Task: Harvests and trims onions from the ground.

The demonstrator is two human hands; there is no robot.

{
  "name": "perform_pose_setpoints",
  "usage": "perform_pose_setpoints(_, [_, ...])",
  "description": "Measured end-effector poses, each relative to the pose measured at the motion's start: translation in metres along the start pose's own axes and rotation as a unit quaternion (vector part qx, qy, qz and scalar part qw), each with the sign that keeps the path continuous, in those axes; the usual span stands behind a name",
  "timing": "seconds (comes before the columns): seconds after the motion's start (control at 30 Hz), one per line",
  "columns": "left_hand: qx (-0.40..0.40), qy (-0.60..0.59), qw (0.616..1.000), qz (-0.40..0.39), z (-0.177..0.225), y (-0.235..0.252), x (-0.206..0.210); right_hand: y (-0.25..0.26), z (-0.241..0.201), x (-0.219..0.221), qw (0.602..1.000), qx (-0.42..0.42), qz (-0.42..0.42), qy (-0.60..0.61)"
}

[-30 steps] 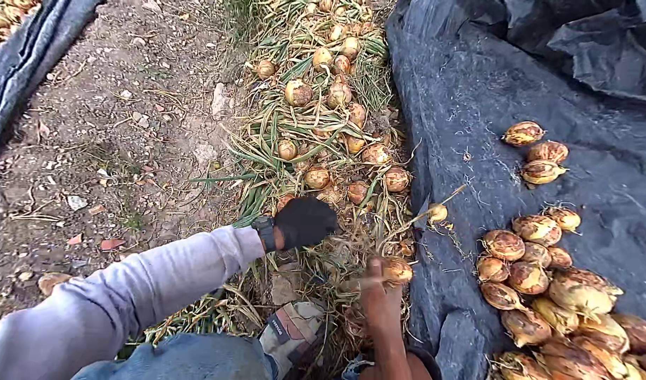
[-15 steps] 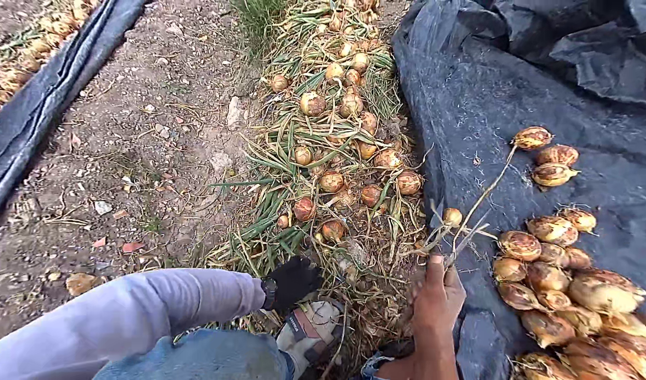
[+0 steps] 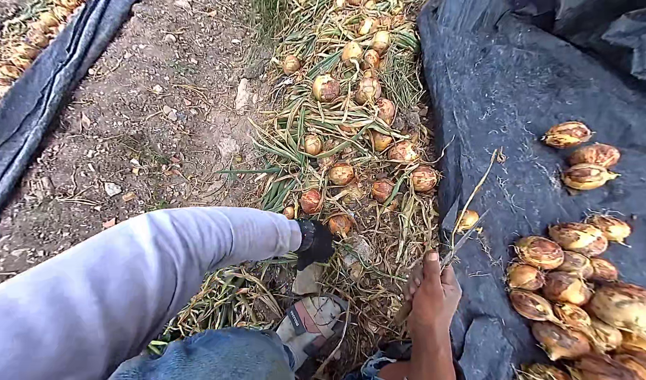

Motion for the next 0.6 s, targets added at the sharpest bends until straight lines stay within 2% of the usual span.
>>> perform_pose_setpoints(0.07, [-0.123, -0.138, 0.971, 0.153, -0.001, -0.011, 0.038, 0.002, -0.005, -0.005, 1.000, 0.001, 0.002, 0.014])
perform_pose_setpoints(0.1, [-0.122, -0.159, 0.969, 0.145, 0.002, -0.020, 0.050, 0.003, -0.007, -0.007, 1.000, 0.002, 0.006, 0.019])
perform_pose_setpoints(0.2, [0.009, -0.097, 0.992, 0.076, 0.019, -0.033, 0.067, 0.005, -0.005, -0.013, 0.999, 0.011, 0.028, 0.026])
perform_pose_setpoints(0.3, [0.043, -0.074, 0.994, 0.063, 0.019, -0.034, 0.060, 0.010, 0.002, -0.005, 1.000, 0.011, 0.023, 0.010])
perform_pose_setpoints(0.47, [-0.033, -0.092, 0.995, 0.009, 0.007, -0.068, 0.042, 0.003, 0.012, -0.002, 0.999, 0.017, 0.015, -0.037])
perform_pose_setpoints(0.53, [-0.103, -0.148, 0.983, -0.018, -0.014, -0.103, 0.061, 0.001, 0.006, -0.004, 0.999, 0.016, 0.019, -0.033])
perform_pose_setpoints(0.6, [-0.200, -0.233, 0.951, -0.027, -0.041, -0.133, 0.117, 0.000, -0.002, -0.009, 0.999, 0.014, 0.030, -0.016])
Point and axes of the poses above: each hand's wrist, its own y-axis towards the middle knuckle, its own x-axis out of the palm, z = x × y, the point moved 7 cm from there along y, towards the middle knuckle, and after that the axes turned 3 degrees about x, right-handed, at the moved point
